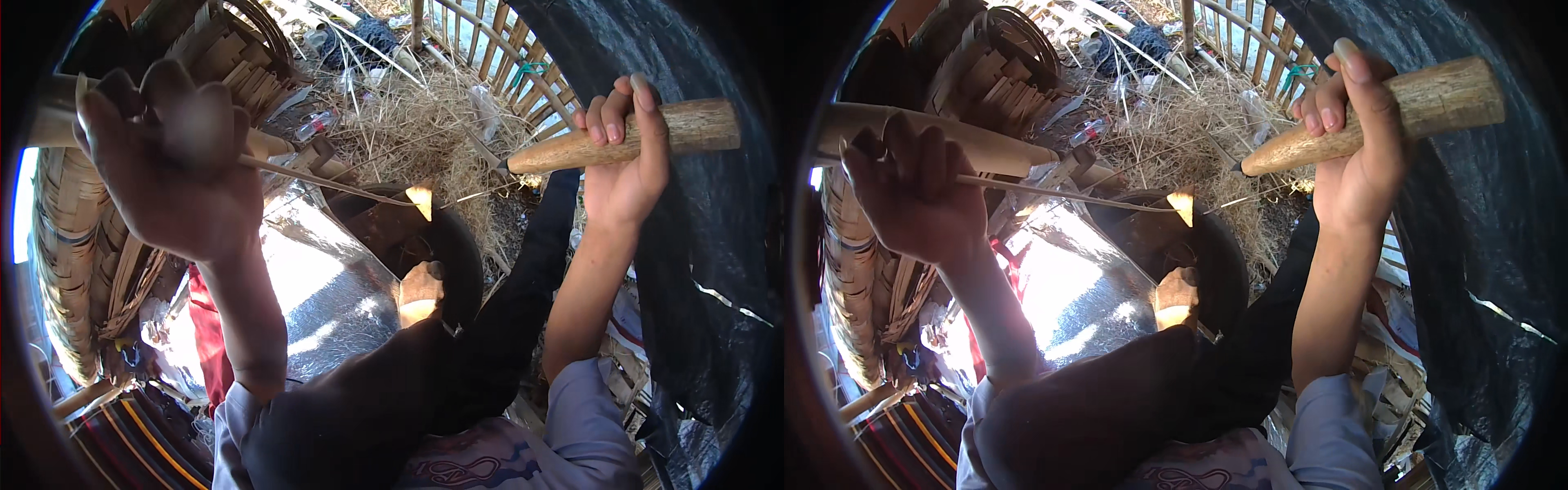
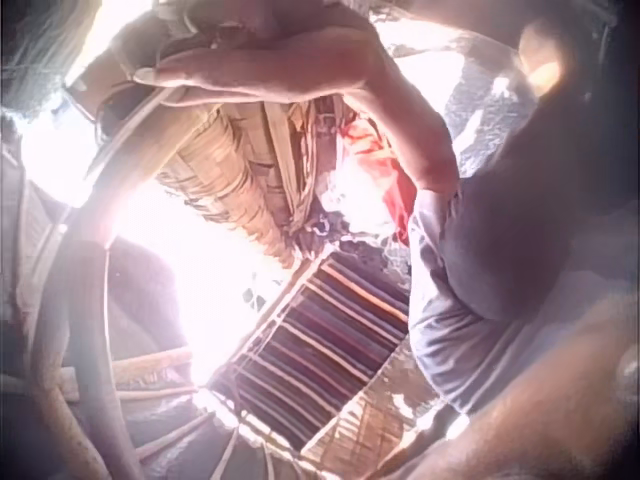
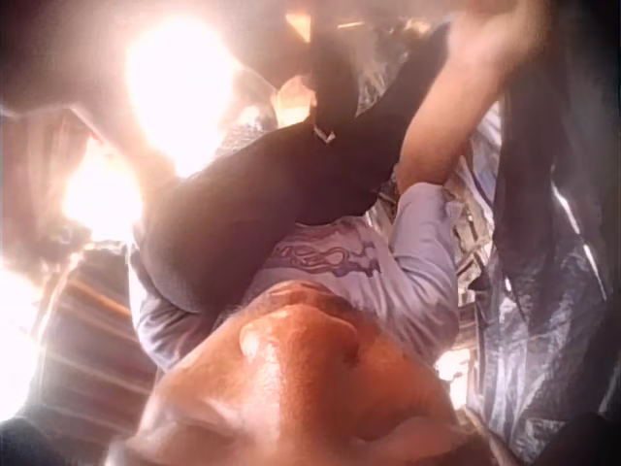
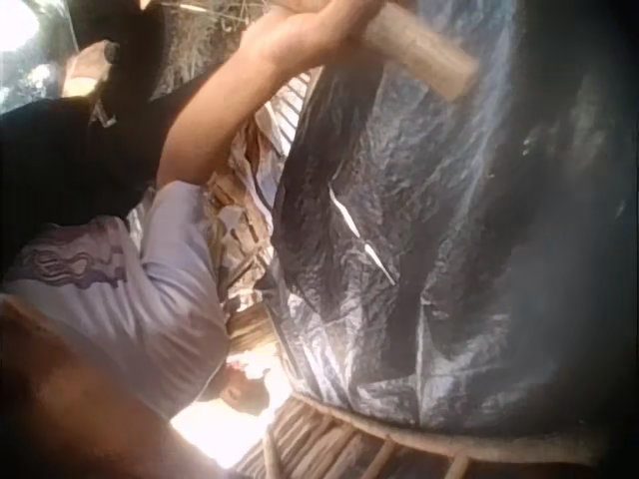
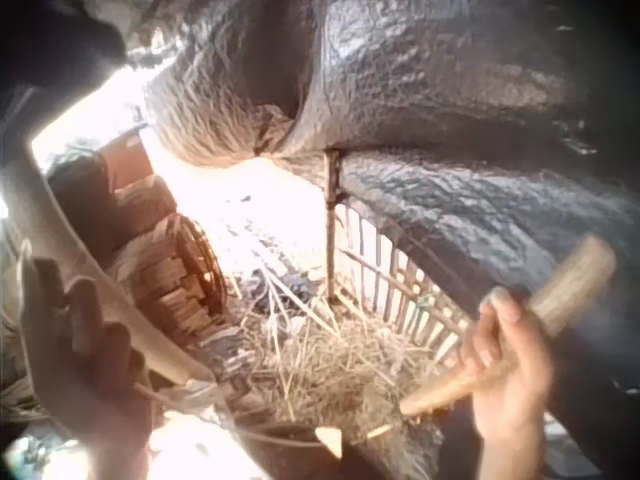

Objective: The person shaves a thin wooden stick along its length using a knife.

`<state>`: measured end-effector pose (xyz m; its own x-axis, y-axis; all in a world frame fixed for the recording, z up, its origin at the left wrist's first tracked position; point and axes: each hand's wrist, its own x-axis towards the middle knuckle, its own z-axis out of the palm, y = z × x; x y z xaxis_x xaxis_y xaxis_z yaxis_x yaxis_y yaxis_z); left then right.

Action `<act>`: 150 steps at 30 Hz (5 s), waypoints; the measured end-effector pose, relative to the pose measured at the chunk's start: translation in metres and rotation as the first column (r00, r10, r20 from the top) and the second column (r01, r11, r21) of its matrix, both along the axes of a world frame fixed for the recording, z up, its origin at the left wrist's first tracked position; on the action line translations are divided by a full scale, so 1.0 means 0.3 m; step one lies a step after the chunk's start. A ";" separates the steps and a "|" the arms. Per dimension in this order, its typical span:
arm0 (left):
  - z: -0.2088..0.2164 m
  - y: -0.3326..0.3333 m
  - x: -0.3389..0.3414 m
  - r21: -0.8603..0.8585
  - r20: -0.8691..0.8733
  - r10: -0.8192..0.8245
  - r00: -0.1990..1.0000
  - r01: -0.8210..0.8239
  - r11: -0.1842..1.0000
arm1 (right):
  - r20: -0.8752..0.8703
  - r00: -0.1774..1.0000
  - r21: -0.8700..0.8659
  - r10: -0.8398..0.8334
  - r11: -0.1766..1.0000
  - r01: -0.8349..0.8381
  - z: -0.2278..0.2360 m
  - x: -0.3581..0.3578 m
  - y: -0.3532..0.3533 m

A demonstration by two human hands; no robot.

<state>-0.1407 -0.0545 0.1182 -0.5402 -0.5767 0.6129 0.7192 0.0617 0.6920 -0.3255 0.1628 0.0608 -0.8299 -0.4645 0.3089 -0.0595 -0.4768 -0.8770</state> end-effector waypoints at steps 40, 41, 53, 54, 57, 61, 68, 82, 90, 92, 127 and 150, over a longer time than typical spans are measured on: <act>-0.177 0.267 0.151 -0.040 0.012 0.086 0.996 -0.086 0.995 | -0.050 0.948 -0.542 0.314 0.789 -0.290 -0.064 0.395 0.103; -0.172 0.263 0.146 -0.002 0.022 0.064 0.998 -0.063 0.998 | -0.061 0.966 -0.490 0.252 0.835 -0.248 -0.086 0.391 0.077; -0.135 0.266 0.118 0.061 0.049 0.009 0.999 -0.012 0.998 | 0.136 0.970 -0.316 0.202 0.937 -0.151 -0.147 0.391 0.079; -0.138 0.267 0.115 0.053 0.045 0.020 0.999 -0.022 0.998 | 0.137 0.970 -0.315 0.202 0.937 -0.150 -0.140 0.380 0.090; -0.160 0.274 0.128 0.018 0.055 0.044 0.998 -0.045 0.999 | -0.037 0.980 -0.550 0.194 0.815 -0.182 -0.064 0.365 0.124; -0.226 0.286 0.143 0.050 -0.031 0.074 0.997 -0.072 0.996 | 0.144 0.955 -0.395 0.259 0.900 -0.184 -0.133 0.429 0.080; -0.168 0.272 0.140 -0.048 0.092 0.065 0.994 -0.061 0.997 | 0.004 0.981 -0.360 0.194 0.915 -0.179 -0.064 0.391 0.094; -0.065 0.216 0.144 -0.033 0.174 -0.068 0.982 0.075 0.997 | 0.066 0.971 -0.449 0.229 0.876 -0.176 -0.003 0.393 0.104; -0.072 0.246 0.135 -0.105 0.214 -0.065 0.975 0.089 0.991 | 0.125 0.983 -0.313 0.135 0.946 -0.090 0.035 0.407 0.125; -0.090 0.255 0.138 -0.129 0.216 -0.016 0.976 0.045 0.991 | 0.148 0.980 -0.296 0.135 0.951 -0.086 0.032 0.415 0.141; -0.121 0.229 0.118 -0.123 -0.110 -0.011 0.994 -0.003 0.992 | -0.058 0.974 -0.485 0.219 0.847 -0.219 -0.110 0.404 0.085; -0.129 0.247 0.104 -0.157 -0.047 0.024 0.999 -0.031 0.987 | 0.114 0.966 -0.228 0.231 0.953 -0.201 -0.312 0.436 0.021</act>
